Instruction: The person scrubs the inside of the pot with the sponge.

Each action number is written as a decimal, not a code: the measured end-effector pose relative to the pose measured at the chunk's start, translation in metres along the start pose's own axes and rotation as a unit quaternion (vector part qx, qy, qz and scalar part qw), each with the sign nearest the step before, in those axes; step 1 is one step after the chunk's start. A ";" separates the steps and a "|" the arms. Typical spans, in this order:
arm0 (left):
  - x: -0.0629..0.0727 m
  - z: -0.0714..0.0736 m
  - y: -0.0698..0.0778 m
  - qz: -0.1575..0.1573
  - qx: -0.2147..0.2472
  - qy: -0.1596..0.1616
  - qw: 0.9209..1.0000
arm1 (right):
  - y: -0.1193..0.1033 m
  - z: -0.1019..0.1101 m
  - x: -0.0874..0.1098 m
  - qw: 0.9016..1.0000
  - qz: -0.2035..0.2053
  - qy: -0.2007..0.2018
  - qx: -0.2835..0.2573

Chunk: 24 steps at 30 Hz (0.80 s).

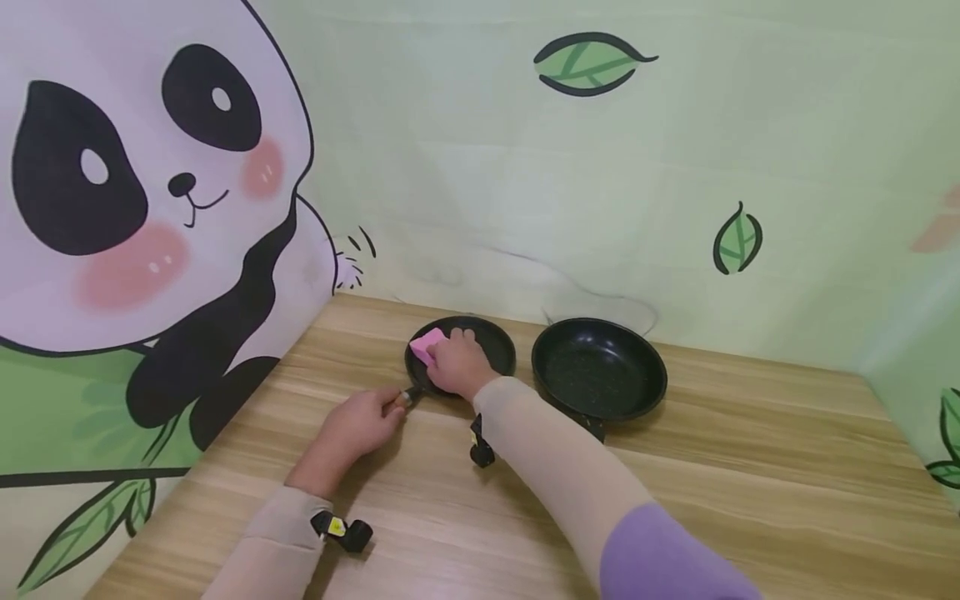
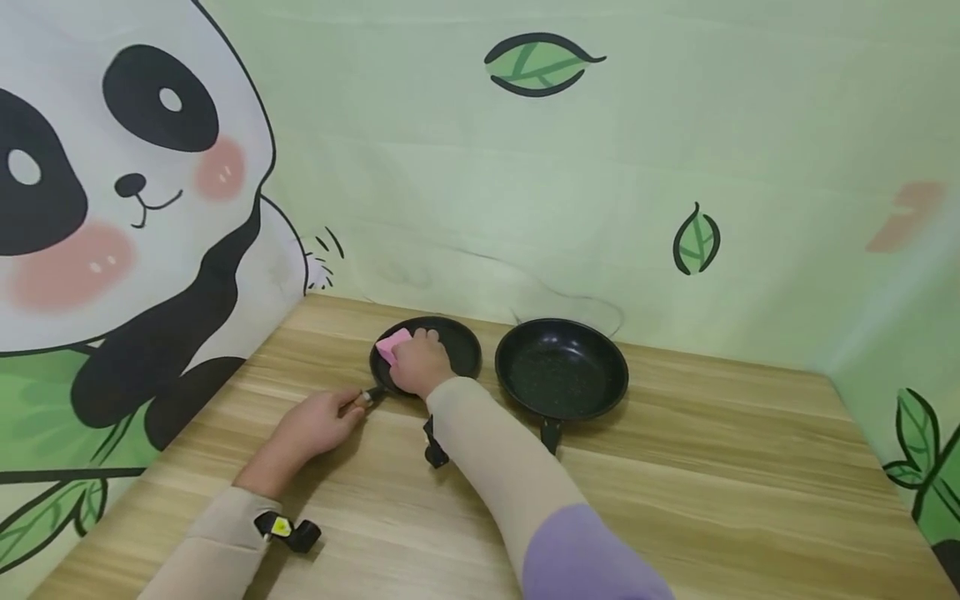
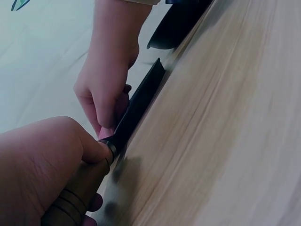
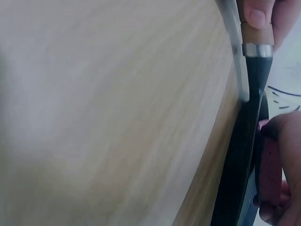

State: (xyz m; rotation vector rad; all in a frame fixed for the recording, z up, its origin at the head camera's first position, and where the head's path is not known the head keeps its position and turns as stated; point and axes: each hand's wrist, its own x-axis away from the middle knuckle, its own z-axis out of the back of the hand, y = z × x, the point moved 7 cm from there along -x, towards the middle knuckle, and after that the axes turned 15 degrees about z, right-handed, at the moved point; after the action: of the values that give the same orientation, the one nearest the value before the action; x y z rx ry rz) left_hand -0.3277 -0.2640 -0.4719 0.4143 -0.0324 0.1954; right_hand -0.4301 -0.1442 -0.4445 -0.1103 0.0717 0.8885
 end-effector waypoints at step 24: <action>0.003 0.005 0.005 -0.007 -0.001 0.004 1.000 | 0.016 0.033 0.068 0.968 0.200 -0.151 0.028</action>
State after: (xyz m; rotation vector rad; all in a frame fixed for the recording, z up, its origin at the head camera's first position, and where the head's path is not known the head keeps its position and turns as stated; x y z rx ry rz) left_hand -0.3253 -0.2605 -0.4650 0.4106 -0.0209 0.1825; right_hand -0.3988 -0.0778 -0.4202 0.0977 -0.1711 1.2962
